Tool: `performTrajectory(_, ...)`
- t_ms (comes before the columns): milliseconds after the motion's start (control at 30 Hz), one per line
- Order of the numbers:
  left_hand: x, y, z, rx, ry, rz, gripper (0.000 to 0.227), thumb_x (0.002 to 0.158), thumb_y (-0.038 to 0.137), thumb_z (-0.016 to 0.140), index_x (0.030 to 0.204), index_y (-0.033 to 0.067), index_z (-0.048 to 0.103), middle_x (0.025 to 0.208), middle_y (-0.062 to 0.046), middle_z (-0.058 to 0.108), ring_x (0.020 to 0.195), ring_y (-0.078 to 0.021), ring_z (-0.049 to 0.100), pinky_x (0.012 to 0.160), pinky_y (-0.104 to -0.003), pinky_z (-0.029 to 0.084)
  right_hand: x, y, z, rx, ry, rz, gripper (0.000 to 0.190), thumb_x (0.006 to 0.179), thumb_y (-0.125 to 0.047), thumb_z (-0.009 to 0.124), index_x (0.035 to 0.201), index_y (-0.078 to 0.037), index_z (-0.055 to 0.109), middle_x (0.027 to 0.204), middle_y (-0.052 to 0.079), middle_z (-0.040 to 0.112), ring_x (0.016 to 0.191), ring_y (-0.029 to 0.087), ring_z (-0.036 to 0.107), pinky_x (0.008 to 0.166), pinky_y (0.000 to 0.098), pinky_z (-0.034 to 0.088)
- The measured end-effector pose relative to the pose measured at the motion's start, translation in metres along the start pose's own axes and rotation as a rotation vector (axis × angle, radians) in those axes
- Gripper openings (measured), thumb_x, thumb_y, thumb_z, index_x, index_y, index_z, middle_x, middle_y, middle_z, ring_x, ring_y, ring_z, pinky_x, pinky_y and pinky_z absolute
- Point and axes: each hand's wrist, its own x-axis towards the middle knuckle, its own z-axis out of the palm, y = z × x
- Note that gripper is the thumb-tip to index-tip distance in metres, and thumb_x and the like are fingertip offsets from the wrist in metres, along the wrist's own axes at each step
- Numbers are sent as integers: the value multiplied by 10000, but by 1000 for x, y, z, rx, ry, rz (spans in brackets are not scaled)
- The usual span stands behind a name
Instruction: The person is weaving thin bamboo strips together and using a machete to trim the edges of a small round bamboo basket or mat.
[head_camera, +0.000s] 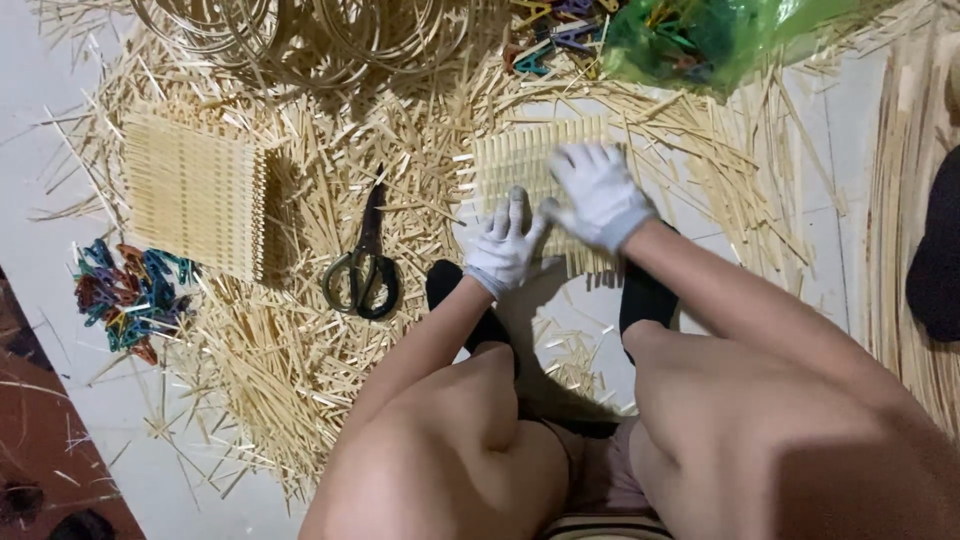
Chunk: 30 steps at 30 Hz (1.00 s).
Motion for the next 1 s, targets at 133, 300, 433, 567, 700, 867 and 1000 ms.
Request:
performTrajectory(133, 6, 5, -27, -128, -48, -51, 952, 848, 755, 589, 1580, 231, 280, 1561, -346, 323, 1374, -507, 420, 1097, -600, 370, 58, 28, 43, 216, 499, -375, 607, 950, -341, 665, 1473, -54, 554, 1498, 173, 526, 1398, 370, 496, 1218, 508, 366)
performTrajectory(300, 0, 12, -28, -158, -114, -102, 976, 865, 737, 589, 1617, 221, 240, 1578, -344, 315, 1413, -512, 408, 1135, -605, 350, 82, 19, 45, 341, 182, -155, 534, 903, -428, 670, 1343, -131, 619, 1388, 153, 623, 1257, 376, 566, 1062, 482, 434)
performTrajectory(433, 10, 7, -39, -154, -108, -98, 990, 858, 734, 600, 1621, 228, 220, 1581, -343, 305, 1415, -514, 405, 1139, -598, 342, 101, 21, 21, 239, -53, -49, 567, 881, -489, 642, 1354, -177, 625, 1319, 182, 647, 1196, 377, 607, 1025, 478, 478)
performTrajectory(567, 8, 6, -56, -221, -151, -117, 1000, 834, 720, 605, 1618, 248, 201, 1593, -350, 281, 1396, -510, 395, 1136, -575, 331, 82, 9, 8, 233, -149, 32, 652, 870, -529, 646, 1412, -174, 577, 1273, 242, 643, 1149, 410, 632, 1005, 484, 496)
performTrajectory(700, 16, 4, -96, -277, -112, -128, 885, 857, 663, 627, 1561, 259, 273, 1531, -319, 347, 1342, -499, 421, 1083, -581, 337, 21, 20, 31, 159, 662, -215, 720, 880, -399, 765, 1482, -77, 537, 1375, 206, 652, 1272, 392, 618, 1084, 477, 492)
performTrajectory(867, 20, -22, -46, -392, -5, -265, 521, 852, 266, 703, 1348, 262, 544, 1379, -159, 542, 1241, -364, 554, 1010, -483, 469, -14, 28, 51, 369, 246, 344, 565, 810, -372, 842, 1215, -87, 570, 1098, 203, 675, 986, 362, 679, 848, 468, 541)
performTrajectory(1000, 30, -30, -74, -623, -14, -602, 456, 756, 186, 870, 1070, 54, 566, 1038, -176, 604, 913, -339, 619, 778, -445, 529, -12, 43, 67, 549, 122, 567, 642, 723, -452, 898, 1103, -58, 561, 871, 162, 717, 849, 348, 689, 821, 477, 542)
